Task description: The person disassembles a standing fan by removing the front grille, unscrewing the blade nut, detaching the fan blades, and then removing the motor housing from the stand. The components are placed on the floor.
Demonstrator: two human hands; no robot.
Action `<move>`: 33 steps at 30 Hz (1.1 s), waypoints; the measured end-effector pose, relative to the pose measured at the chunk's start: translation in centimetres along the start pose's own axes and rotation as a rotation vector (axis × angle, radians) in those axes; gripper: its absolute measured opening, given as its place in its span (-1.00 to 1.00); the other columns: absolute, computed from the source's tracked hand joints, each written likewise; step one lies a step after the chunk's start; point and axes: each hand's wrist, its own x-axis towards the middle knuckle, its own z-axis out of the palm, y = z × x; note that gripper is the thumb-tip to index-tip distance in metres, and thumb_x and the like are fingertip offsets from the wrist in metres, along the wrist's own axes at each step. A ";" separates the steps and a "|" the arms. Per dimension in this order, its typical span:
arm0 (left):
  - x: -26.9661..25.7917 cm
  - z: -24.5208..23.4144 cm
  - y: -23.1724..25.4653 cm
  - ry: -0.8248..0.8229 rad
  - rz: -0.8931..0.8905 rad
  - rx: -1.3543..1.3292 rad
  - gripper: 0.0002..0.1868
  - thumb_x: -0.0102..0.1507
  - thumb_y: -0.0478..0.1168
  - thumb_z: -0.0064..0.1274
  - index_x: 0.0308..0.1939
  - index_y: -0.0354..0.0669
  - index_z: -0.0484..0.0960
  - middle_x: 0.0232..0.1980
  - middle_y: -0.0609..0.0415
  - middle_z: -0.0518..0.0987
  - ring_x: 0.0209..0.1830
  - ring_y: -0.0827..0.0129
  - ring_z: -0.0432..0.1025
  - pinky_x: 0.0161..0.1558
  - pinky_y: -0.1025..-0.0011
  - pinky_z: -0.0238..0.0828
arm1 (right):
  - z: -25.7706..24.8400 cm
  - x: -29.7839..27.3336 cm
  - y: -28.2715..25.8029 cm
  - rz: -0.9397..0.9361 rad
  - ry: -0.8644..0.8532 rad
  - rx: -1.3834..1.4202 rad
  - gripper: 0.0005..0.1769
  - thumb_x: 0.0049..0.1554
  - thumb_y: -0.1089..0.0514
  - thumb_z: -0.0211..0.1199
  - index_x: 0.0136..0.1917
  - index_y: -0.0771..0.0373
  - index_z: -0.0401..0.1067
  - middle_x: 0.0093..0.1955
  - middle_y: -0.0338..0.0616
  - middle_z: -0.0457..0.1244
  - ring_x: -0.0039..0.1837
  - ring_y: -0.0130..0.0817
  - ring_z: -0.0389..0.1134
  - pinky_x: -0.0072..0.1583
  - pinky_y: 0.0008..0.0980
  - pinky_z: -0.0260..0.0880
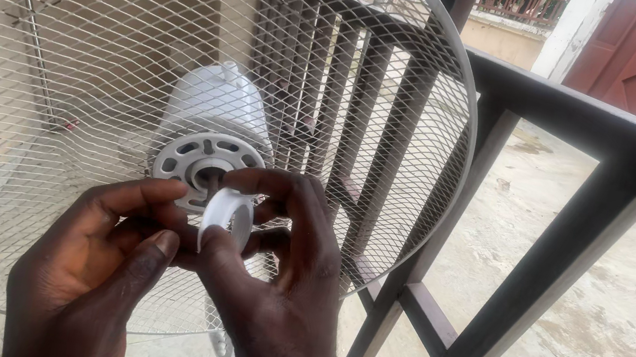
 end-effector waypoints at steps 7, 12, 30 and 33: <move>0.8 -0.4 -0.9 -0.047 -0.079 -0.025 -0.61 0.36 -0.32 0.06 0.25 -0.46 0.53 0.06 -0.25 0.68 -0.08 0.16 0.65 -0.19 0.27 0.62 | -0.6 0.6 0.7 0.258 0.005 0.449 -0.36 -0.16 0.03 0.22 0.18 0.35 0.44 -0.03 0.08 0.30 0.05 -0.11 0.36 0.12 -0.15 0.40; 1.1 -0.3 -1.2 -0.092 -0.121 -0.045 -0.59 0.36 -0.28 0.08 0.25 -0.47 0.54 0.06 -0.25 0.63 -0.11 0.15 0.69 -0.22 0.22 0.66 | -1.5 0.9 0.4 0.285 -0.021 0.538 -0.39 -0.14 0.03 0.22 0.17 0.31 0.43 0.04 0.06 0.31 0.19 -0.06 0.39 0.26 -0.09 0.40; -0.5 -0.9 3.4 0.031 -0.120 0.140 -0.68 0.43 -0.24 -0.05 0.13 -0.44 0.62 -0.17 -0.21 0.72 -0.26 0.30 0.62 -0.33 0.35 0.56 | -0.8 -1.1 -1.4 0.183 -0.189 0.550 -0.57 0.13 0.12 0.20 0.24 0.33 0.45 0.25 0.14 0.38 0.20 -0.06 0.49 0.14 -0.10 0.63; -1.3 -1.1 4.0 0.059 -0.128 0.171 -0.70 0.42 -0.26 -0.04 0.11 -0.44 0.60 -0.17 -0.21 0.71 -0.27 0.30 0.61 -0.32 0.34 0.53 | -0.4 -1.5 -1.3 0.033 -0.229 0.454 -0.61 0.16 0.33 0.15 0.27 0.38 0.44 0.32 0.16 0.37 0.32 -0.09 0.48 0.18 -0.15 0.69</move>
